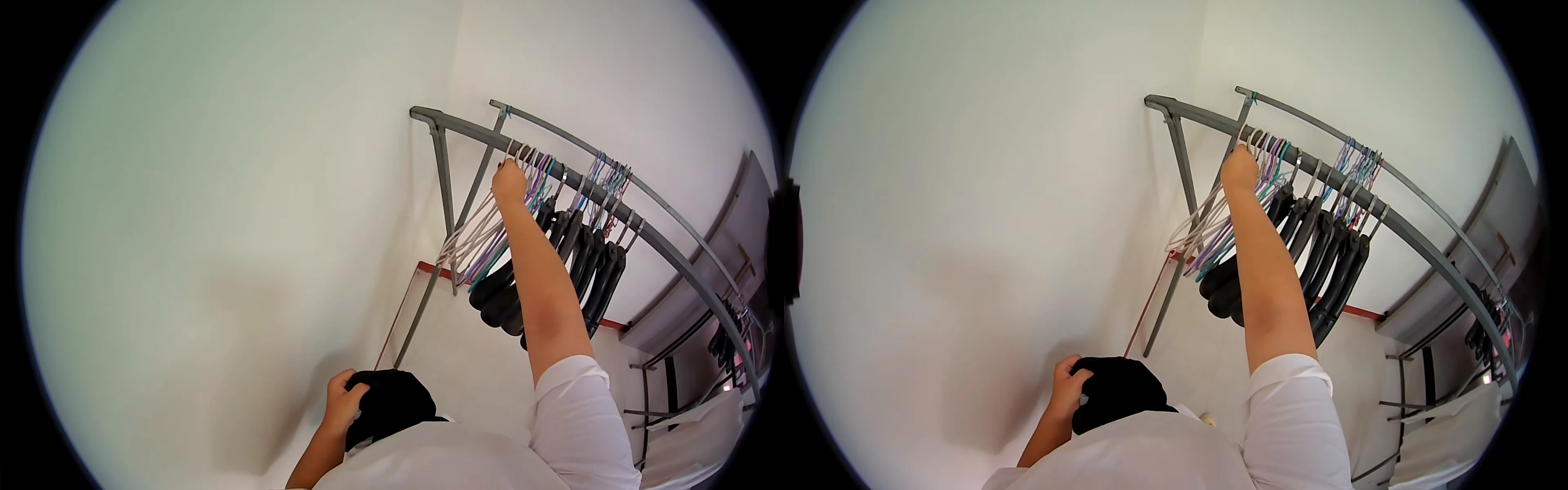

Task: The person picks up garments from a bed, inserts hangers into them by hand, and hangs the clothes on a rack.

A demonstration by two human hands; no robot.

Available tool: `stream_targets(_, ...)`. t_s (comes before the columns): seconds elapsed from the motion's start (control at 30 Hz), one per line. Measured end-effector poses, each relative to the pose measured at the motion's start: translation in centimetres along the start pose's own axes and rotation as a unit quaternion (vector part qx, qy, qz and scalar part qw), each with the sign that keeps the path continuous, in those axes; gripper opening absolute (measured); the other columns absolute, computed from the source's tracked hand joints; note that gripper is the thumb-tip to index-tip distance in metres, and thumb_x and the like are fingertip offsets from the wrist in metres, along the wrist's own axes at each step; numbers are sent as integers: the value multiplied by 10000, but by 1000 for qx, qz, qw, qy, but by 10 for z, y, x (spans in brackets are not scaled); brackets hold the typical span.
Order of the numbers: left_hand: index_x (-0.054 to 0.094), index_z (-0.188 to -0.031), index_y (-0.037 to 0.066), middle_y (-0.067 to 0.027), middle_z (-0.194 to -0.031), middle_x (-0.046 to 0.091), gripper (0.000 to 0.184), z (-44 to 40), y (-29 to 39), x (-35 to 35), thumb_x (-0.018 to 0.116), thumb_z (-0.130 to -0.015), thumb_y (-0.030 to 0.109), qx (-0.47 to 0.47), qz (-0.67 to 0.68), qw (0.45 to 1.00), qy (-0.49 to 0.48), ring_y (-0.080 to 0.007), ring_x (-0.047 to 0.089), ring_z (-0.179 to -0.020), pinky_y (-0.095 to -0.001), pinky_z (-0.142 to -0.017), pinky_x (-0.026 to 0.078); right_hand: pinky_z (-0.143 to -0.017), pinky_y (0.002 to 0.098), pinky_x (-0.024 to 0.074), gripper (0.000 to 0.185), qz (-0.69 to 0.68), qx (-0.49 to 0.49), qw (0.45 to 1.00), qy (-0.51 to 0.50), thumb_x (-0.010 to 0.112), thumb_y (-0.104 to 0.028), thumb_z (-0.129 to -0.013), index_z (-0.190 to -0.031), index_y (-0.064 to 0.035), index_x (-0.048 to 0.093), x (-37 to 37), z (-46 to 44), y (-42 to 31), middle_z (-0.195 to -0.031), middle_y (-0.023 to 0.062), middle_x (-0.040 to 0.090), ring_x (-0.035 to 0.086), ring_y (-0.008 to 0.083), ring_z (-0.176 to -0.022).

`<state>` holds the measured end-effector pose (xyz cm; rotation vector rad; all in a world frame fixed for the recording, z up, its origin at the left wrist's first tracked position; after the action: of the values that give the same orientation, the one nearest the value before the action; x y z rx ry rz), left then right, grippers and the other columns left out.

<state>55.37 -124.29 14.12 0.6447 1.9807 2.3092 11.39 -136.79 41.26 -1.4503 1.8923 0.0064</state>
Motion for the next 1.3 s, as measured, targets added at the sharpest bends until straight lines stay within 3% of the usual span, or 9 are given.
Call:
stream_targets(0.27, 538, -662, -5, 0, -600, 508, 9, -3, 1, -3, 537, -666, -13, 17, -24, 1000, 2, -75, 455, -546, -219, -480, 353, -631, 467, 471, 134, -61, -91, 993, 53, 479, -102, -833, -893, -13, 559, -13, -19, -40, -760, 218, 615, 596, 406, -741)
stream_targets(0.33, 538, -666, -5, 1, -606, 506, 6, -3, -1, -5, 541, -662, -7, 14, -18, 1000, 4, -76, 454, -557, -220, -488, 352, -586, 441, 474, 127, -188, -116, 975, 37, 479, -106, -843, -903, -23, 555, -20, -25, -54, -717, 187, 616, 611, 370, -672)
stream_targets(0.37, 538, -666, -5, 1, -606, 506, 6, -4, -2, -5, 541, -662, -7, 13, -17, 1000, 6, -76, 454, -557, -220, -488, 352, -530, 383, 481, 108, -264, -74, 962, -20, 469, -82, -855, -887, -3, 536, -13, -25, -52, -661, 165, 605, 619, 290, -570)
stream_targets(0.57, 545, -681, -8, -4, -619, 518, 15, -1, -1, -9, 541, -667, -9, 18, -10, 1000, 19, -78, 466, -569, -223, -499, 362, -501, 276, 499, 102, -402, -105, 901, -124, 441, -52, -876, -888, 43, 476, 5, 3, -83, -642, 127, 601, 612, 174, -534)
stream_targets(0.83, 553, -694, -9, -3, -633, 527, 23, 5, -4, -10, 537, -678, -13, 20, -19, 999, 17, -74, 472, -584, -217, -516, 368, -504, 267, 477, 124, -333, -140, 898, -251, 426, -71, -876, -888, 36, 487, -12, 68, -112, -649, 105, 593, 584, 163, -515)
stream_targets(0.9, 554, -693, -9, 0, -634, 527, 24, 6, -4, -9, 537, -678, -12, 19, -15, 1000, 12, -72, 471, -585, -216, -517, 368, -514, 237, 443, 133, -336, -178, 848, -370, 414, -105, -906, -951, 3, 475, -16, 93, -123, -661, 51, 554, 523, 108, -541)
stream_targets(1.0, 551, -685, -7, 8, -628, 521, 17, 8, -7, -9, 537, -674, -7, 13, -21, 1000, 11, -68, 463, -586, -216, -515, 363, -546, 273, 438, 132, -330, -212, 808, -440, 408, -94, -877, -896, 9, 488, -35, 122, -125, -630, 67, 536, 521, 152, -540)
stream_targets(1.17, 528, -655, -5, 11, -593, 492, 31, 7, -19, -18, 548, -672, 11, 37, -84, 996, 13, -66, 439, -578, -227, -509, 357, -602, 254, 434, 120, -333, -206, 780, -489, 414, -69, -887, -946, 1, 493, -66, 156, -104, -692, 55, 528, 515, 125, -622)
stream_targets(1.3, 522, -664, -21, -5, -574, 477, 83, 9, -35, -21, 585, -676, 33, 36, -134, 990, 18, -73, 430, -566, -242, -511, 362, -688, 253, 423, 135, -330, -216, 803, -447, 383, -49, -896, -950, 7, 494, -108, 176, -82, -812, 65, 526, 504, 143, -729)
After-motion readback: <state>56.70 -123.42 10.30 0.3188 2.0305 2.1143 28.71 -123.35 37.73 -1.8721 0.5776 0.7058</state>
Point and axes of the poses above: each hand's wrist, its own z-axis away from the middle knuckle, its own x-axis out of the palm, y = z × x, the point moved 9 cm from there along -z, towards the middle knuckle
